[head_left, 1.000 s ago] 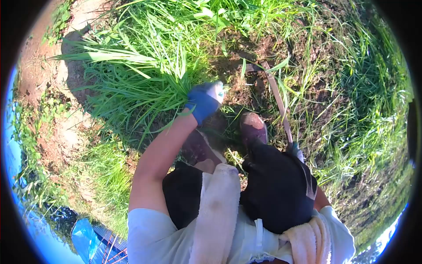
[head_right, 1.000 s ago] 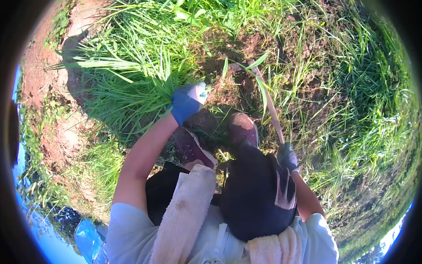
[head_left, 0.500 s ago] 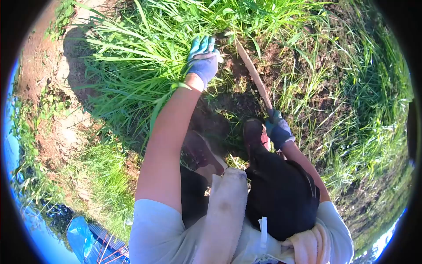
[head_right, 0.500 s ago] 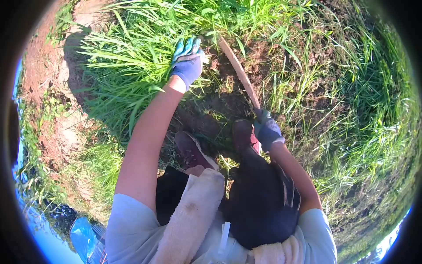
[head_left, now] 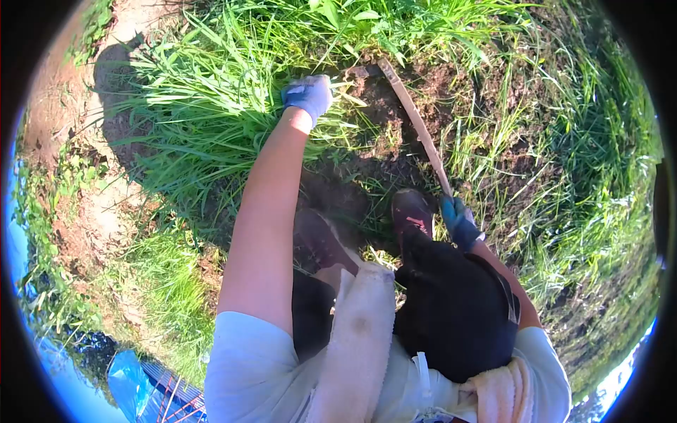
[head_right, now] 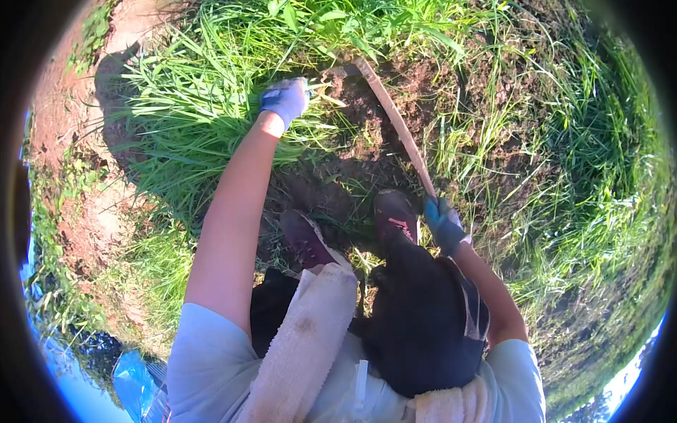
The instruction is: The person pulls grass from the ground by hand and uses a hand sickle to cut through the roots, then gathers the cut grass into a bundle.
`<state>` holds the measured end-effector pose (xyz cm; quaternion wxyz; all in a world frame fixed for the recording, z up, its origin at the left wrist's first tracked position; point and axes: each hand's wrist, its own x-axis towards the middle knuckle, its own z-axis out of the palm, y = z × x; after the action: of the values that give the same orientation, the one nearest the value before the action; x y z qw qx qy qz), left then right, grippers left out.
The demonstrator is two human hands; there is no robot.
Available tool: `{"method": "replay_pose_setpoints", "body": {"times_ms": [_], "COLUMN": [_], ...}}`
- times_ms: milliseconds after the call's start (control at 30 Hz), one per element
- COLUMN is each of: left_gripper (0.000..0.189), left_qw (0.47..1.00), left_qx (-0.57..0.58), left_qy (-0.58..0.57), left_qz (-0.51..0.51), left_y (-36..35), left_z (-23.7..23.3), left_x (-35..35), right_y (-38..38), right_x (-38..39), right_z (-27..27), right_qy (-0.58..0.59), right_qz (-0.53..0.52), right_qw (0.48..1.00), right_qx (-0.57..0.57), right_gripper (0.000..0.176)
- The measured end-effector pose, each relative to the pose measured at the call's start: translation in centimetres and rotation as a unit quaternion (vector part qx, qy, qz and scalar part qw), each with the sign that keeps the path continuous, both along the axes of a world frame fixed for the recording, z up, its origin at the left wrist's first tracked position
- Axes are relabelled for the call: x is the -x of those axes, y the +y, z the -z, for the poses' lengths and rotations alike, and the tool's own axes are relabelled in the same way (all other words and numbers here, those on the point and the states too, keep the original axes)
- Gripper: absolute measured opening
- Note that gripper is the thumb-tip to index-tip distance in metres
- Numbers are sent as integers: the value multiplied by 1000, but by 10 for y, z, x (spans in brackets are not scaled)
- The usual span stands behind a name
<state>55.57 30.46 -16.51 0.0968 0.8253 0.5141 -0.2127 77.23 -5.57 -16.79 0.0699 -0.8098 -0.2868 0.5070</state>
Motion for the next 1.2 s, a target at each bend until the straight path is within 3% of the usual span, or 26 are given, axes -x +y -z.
{"method": "replay_pose_setpoints", "body": {"times_ms": [100,133,167,233,300,367,400,467,500,533,567,600,633,700,767,800,900,967,1100,1167,1200], "left_gripper": [29,30,30,29,28,30,36,42,49,56,64,50,38,35,32,26,23,22,24,22,22], "left_qw": [1000,1000,999,999,999,998,997,994,997,995,990,995,996,998,999,999,998,996,997,996,997], "left_qx": [5,16,28,29,40,38,7,-10,-17,-25,-127,-93,-58,-17,16,25,36,31,23,37,28], "left_qy": [-5,-9,-13,-33,-11,-31,-58,-79,-7,66,-10,24,58,32,7,-12,-33,-49,-62,-69,-58], "left_qz": [-19,-24,-26,-15,-18,47,55,70,74,71,67,10,-47,-46,-47,-40,-32,-65,-46,-33,-43], "left_y": [-9,-9,-10,-14,-14,-26,-28,-41,-47,-55,-69,-65,-61,-42,-30,-33,-32,-37,-47,-50,-51], "left_z": [7,4,-1,-6,-8,-10,9,26,23,11,-23,-25,-26,-3,-3,-8,0,5,-9,-10,-10], "left_x": [3,2,0,3,3,12,25,33,27,21,14,10,5,16,20,20,20,23,20,26,21], "right_y": [1,28,31,12,-49,-135,-130,-112,-86,-63,-53,-41,-9,9,-14,-21,-17,-32,-84,-183,-166], "right_x": [3,7,5,3,-6,-17,-19,-5,-7,-8,-8,-7,0,-2,-5,-4,-2,-6,-15,-46,-42], "right_z": [28,4,17,12,8,25,28,10,-8,-16,-3,10,-7,13,9,11,22,53,-1,75,62], "right_qy": [8,38,33,-24,-29,-71,-72,-24,-30,8,-7,-25,-35,-13,22,-19,19,-122,-27,-88,-88], "right_qz": [-5,31,18,-25,-23,-90,-91,69,64,52,-1,-52,-15,-62,-74,-103,-80,-332,-97,9,8], "right_qw": [999,997,994,995,998,990,990,997,998,998,995,980,985,993,994,991,995,917,995,993,993], "right_qx": [-50,-60,-106,-90,50,-80,-83,-33,-4,-19,-104,-191,-167,-99,-76,-78,-64,-182,-18,74,75], "right_gripper": [48,47,47,48,47,46,46,43,42,37,36,35,34,38,40,41,42,41,32,51,51]}}
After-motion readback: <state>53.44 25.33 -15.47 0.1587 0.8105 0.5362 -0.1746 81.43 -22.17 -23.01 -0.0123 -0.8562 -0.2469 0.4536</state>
